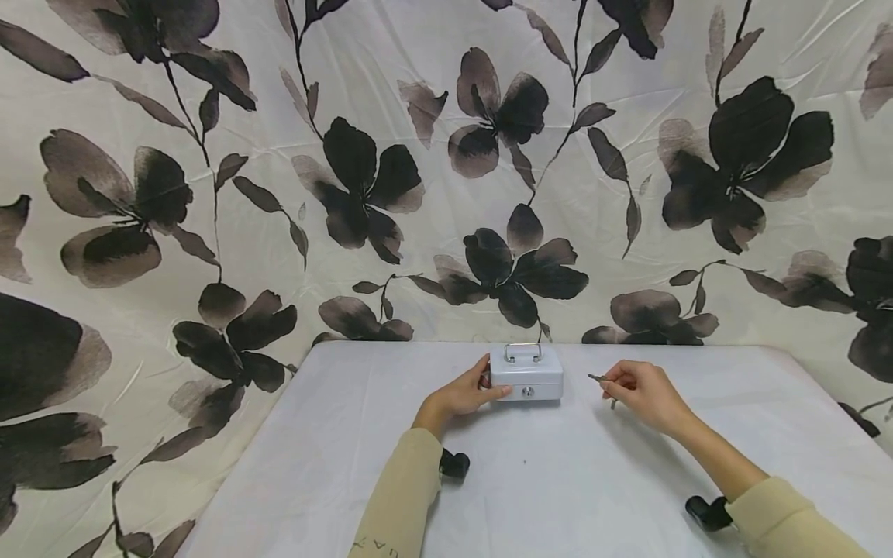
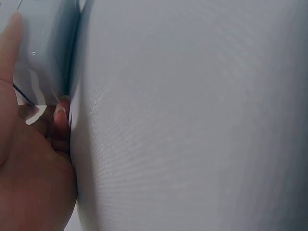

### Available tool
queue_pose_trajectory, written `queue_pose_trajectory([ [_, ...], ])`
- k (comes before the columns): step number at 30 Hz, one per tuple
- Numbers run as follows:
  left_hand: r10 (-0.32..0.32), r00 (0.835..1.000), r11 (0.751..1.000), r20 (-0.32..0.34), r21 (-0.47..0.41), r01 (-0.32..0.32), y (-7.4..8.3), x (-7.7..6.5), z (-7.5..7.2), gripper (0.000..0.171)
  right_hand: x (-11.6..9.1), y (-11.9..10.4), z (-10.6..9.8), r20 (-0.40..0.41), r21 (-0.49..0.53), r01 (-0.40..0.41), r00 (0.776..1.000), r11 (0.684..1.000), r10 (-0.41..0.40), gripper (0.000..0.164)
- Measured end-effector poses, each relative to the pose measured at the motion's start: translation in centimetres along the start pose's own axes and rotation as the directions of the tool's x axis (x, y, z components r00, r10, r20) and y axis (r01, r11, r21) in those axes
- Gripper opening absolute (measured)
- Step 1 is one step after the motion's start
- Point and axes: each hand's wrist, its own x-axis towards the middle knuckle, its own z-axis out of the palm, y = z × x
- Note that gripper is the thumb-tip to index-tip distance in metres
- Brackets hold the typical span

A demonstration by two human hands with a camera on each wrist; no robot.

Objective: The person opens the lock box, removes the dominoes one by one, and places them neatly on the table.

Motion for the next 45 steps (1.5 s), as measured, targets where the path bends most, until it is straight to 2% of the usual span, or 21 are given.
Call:
queue_pose_trajectory([
  [7,0.022,1.000,1.000,-0.007,-0.015,-0.022,-0.3,0.0,0.1,0.086,-0.2,-0.5,0.6,-0.019,-0.002,-0.003,1.000,1.000,0.003,0.005],
  [18,0.046,0.999,0.998,-0.018,-0.034,-0.046,-0.4,0.3,0.3,0.079,-0.3,-1.2,1.5,0.008,0.008,-0.008,1.000,1.000,0.008,0.005],
  [26,0.003,0.999,0.999,-0.049,-0.052,-0.006,-0.4,0.2,0.4,0.084,-0.1,-1.9,2.5,0.005,0.000,0.010,1.000,1.000,-0.010,0.005],
  [32,0.018,0.998,0.999,-0.053,-0.033,-0.019,-0.2,0.3,0.4,0.079,0.1,-2.3,2.9,0.009,0.015,0.013,1.000,1.000,-0.013,0.006],
  [37,0.026,0.998,0.998,-0.055,-0.052,-0.029,0.1,0.1,0.4,0.077,0.3,-2.8,3.3,0.015,0.035,0.026,1.000,0.999,-0.026,0.005],
  [45,-0.009,0.999,0.999,-0.053,-0.053,0.007,0.1,0.0,0.3,0.081,0.6,-3.4,4.1,0.008,0.037,0.058,0.998,0.998,-0.059,0.006],
])
